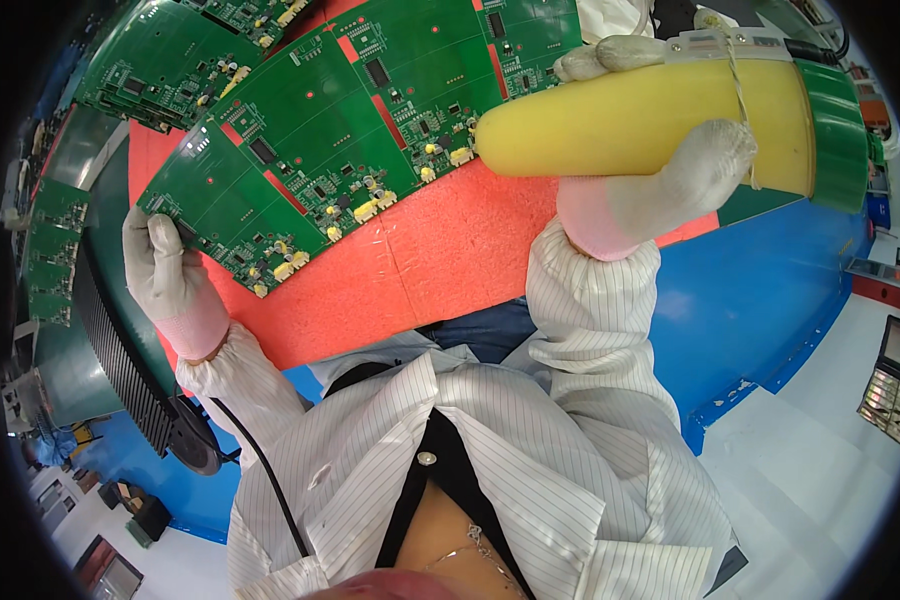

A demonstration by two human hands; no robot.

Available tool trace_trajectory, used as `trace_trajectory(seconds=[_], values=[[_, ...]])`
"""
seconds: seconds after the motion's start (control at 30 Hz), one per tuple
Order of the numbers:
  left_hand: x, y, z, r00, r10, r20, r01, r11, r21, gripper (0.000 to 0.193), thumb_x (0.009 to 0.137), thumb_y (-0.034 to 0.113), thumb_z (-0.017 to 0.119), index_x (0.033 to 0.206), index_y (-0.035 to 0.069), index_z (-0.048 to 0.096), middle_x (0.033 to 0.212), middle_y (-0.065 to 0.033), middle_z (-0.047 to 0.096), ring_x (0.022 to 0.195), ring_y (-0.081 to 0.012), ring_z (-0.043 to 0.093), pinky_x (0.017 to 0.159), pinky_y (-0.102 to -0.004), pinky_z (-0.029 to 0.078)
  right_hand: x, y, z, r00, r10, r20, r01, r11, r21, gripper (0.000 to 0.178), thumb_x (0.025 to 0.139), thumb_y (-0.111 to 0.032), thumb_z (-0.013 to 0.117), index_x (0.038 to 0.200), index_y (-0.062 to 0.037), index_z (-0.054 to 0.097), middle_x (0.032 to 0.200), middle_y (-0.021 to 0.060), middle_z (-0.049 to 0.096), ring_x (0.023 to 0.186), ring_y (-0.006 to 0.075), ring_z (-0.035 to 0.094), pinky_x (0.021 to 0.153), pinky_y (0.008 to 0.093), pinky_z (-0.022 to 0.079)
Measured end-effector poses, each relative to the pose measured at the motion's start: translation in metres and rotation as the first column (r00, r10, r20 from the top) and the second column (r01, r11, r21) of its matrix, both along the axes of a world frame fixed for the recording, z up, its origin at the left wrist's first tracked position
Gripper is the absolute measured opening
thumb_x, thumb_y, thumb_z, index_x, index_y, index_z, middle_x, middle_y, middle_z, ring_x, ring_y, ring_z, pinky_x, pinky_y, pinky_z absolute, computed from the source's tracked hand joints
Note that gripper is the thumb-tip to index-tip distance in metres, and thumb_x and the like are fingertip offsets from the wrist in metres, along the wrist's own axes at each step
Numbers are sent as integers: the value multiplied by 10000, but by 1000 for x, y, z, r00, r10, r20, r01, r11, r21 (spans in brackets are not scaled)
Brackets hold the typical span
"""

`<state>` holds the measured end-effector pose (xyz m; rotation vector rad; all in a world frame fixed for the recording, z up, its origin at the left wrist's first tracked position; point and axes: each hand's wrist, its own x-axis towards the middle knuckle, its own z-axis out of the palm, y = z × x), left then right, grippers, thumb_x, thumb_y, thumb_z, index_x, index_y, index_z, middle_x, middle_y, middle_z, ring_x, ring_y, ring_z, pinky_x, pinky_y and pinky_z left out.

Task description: Applying a liquid substance to printed circuit boards using a manual dispensing tool at an assembly station.

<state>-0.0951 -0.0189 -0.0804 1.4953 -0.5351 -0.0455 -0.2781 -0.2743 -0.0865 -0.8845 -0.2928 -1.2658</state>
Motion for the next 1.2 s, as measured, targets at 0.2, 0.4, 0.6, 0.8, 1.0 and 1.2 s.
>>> trace_trajectory(seconds=[0.2,0.4,0.6,0.8,1.0,1.2], values=[[6,6,-4,1000,-24,-13,24,1000,16,396,855,270,584,1054,-60,495,849,-30,536,701,-68,465,617,-189,370,8,16,17,906,-397,-150,409,910,62,332,918,-192,370,1179,0,441,922,224,592,685,286,583,594,392,502],[4,3,0,1000,10,6,-10,1000,23,413,847,289,594,1040,-63,495,833,-27,527,693,-70,457,612,-188,364,14,19,24,789,-550,-272,595,794,121,229,857,-46,483,1066,44,511,779,145,636,582,199,615,504,289,519],[7,7,-2,1000,-18,3,18,1000,25,399,849,277,590,1048,-57,500,828,-22,526,691,-62,451,603,-182,356,10,19,27,781,-533,-325,588,803,97,210,859,-52,472,1047,28,521,795,121,638,619,193,606,543,274,509],[3,2,1,1000,20,11,-20,1000,9,398,854,262,582,1077,-56,500,826,-15,530,684,-56,447,586,-175,345,7,15,29,855,-441,-272,482,870,104,199,864,-89,465,1023,17,520,791,124,625,626,207,585,564,289,493],[6,7,0,999,-43,-3,43,999,-10,356,882,169,543,1128,-71,450,868,-38,540,712,-66,489,631,-182,401,4,12,31,915,-340,-217,368,924,103,195,869,-126,458,999,7,518,787,128,612,632,221,563,585,304,476],[6,8,0,998,-56,-1,56,998,-13,355,882,171,541,1121,-77,452,882,-45,543,732,-77,493,660,-195,407,2,10,34,959,-232,-160,248,964,91,200,874,-164,451,975,-4,516,783,132,600,639,235,542,605,319,459]])
